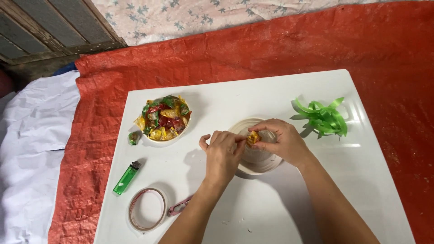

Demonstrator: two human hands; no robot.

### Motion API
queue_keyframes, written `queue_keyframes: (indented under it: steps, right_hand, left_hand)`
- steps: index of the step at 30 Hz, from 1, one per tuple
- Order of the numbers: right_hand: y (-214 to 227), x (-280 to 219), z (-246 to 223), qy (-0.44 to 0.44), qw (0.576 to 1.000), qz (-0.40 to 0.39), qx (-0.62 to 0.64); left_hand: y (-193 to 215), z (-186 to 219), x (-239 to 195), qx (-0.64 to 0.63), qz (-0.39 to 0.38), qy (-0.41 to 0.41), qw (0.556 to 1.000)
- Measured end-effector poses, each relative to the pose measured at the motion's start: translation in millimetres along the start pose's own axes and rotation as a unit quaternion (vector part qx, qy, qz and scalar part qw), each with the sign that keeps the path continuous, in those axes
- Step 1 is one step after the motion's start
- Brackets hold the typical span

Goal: Assembling a decorative candy arrangement by attaching gold-wrapped candies to a circular base using tape and scissors.

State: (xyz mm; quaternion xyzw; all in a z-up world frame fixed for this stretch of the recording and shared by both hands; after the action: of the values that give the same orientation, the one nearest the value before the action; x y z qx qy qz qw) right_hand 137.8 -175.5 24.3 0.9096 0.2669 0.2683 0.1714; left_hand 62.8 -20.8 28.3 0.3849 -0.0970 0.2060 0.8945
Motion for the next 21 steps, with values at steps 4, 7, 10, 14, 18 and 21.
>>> queue_keyframes:
  steps: [4,7,10,14,18,21]
  right_hand:
    - [0.0,0.2,-1.2,-0.007,1.000,0.014,0.019]
    - [-0.2,0.0,-0.1,-0.025,0.999,0.020,0.032]
    - [-0.7,1.2,-1.7,-0.021,0.999,0.017,0.028]
    - [-3.7,-0.6,1.0,-0.030,0.998,0.020,0.052]
    - [-5.4,-1.1,1.8,-0.034,0.997,0.023,0.067]
    - [-6.4,-2.3,6.8,-0.034,0.997,0.023,0.072]
  left_hand:
    - [0.9,0.1,-1.1,-0.012,0.008,0.002,1.000]
    - [-2.3,-5.0,-1.1,-0.006,0.015,-0.008,1.000]
    - [-4.1,-7.8,0.0,-0.032,0.004,-0.020,0.999]
    - [0.0,-5.3,2.1,-0.044,-0.014,-0.021,0.999]
    - [-1.9,-6.0,3.2,-0.048,-0.013,-0.028,0.998]
    - [-7.9,-10.4,1.2,-0.033,-0.006,-0.032,0.999]
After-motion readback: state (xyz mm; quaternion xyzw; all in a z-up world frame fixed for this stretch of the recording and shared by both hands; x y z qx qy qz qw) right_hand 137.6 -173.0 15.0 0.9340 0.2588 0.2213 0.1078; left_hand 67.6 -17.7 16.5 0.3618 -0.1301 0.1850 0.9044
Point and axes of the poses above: each hand's wrist, its own x-axis towards the middle knuckle, its own y-axis out of the back of the hand, z = x × y, the point moved 8 cm from there along x, towards the middle knuckle, and after that the axes turned 13 degrees about y, right-handed, at the moved point
